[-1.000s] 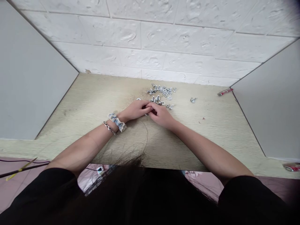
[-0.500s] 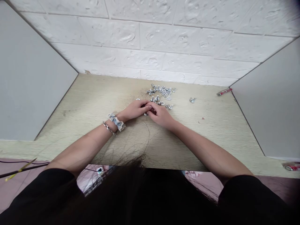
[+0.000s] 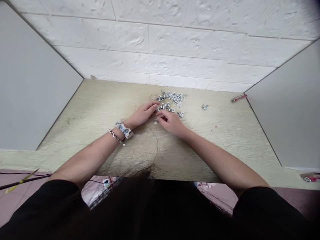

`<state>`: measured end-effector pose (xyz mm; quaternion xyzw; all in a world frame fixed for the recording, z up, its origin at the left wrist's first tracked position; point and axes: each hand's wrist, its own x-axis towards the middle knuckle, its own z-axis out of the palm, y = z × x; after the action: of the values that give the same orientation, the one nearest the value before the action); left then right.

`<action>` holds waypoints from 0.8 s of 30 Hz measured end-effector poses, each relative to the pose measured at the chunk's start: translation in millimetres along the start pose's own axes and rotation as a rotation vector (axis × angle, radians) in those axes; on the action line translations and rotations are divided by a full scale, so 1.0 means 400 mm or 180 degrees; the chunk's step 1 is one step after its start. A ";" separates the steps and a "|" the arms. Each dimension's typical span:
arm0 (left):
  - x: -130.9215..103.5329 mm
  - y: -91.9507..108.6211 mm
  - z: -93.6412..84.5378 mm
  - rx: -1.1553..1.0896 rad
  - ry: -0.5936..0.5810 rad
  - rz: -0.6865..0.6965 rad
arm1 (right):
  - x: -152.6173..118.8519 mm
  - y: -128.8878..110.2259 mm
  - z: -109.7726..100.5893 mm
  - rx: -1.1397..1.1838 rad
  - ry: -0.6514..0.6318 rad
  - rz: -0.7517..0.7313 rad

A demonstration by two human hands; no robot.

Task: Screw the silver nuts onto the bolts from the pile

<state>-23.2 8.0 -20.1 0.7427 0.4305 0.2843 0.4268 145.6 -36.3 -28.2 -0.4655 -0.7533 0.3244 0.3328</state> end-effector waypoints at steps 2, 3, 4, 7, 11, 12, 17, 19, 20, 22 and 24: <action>0.001 0.001 -0.001 -0.0040 0.0069 -0.0139 | -0.001 0.000 0.001 -0.0084 -0.0057 -0.0073; 0.001 0.001 -0.001 -0.0071 0.0089 -0.0175 | -0.002 0.000 0.001 -0.0101 -0.0057 -0.0088; 0.001 0.002 -0.001 -0.0103 0.0102 -0.0193 | -0.002 0.001 0.002 -0.0096 -0.0042 -0.0085; 0.001 0.004 -0.002 -0.0195 0.0078 -0.0185 | -0.003 0.002 0.004 0.0024 0.0024 -0.0020; 0.000 0.003 -0.005 -0.0360 -0.0121 -0.0022 | -0.003 0.004 0.005 0.0243 0.0123 0.0077; -0.001 0.003 -0.007 -0.0387 -0.0201 0.0049 | -0.003 0.005 0.005 0.0266 0.0147 0.0073; -0.002 0.009 -0.015 -0.0405 -0.0586 0.0247 | -0.005 0.006 0.004 0.0045 0.0048 -0.0034; -0.003 0.011 -0.016 -0.0567 -0.0599 0.0203 | -0.005 0.006 0.003 -0.0109 0.0006 -0.0098; -0.003 0.011 -0.016 -0.0661 -0.0580 0.0155 | -0.005 0.006 0.004 -0.0163 -0.0013 -0.0138; -0.005 0.012 -0.015 -0.0804 -0.0548 0.0031 | -0.005 0.006 0.005 -0.0213 -0.0049 -0.0215; -0.005 0.013 -0.013 -0.0895 -0.0520 -0.0057 | -0.004 0.005 0.006 -0.0213 -0.0064 -0.0254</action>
<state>-26.2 6.8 -13.3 0.6925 0.3569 0.2765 0.5627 145.4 -37.3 -31.4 -0.4426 -0.7850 0.2902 0.3221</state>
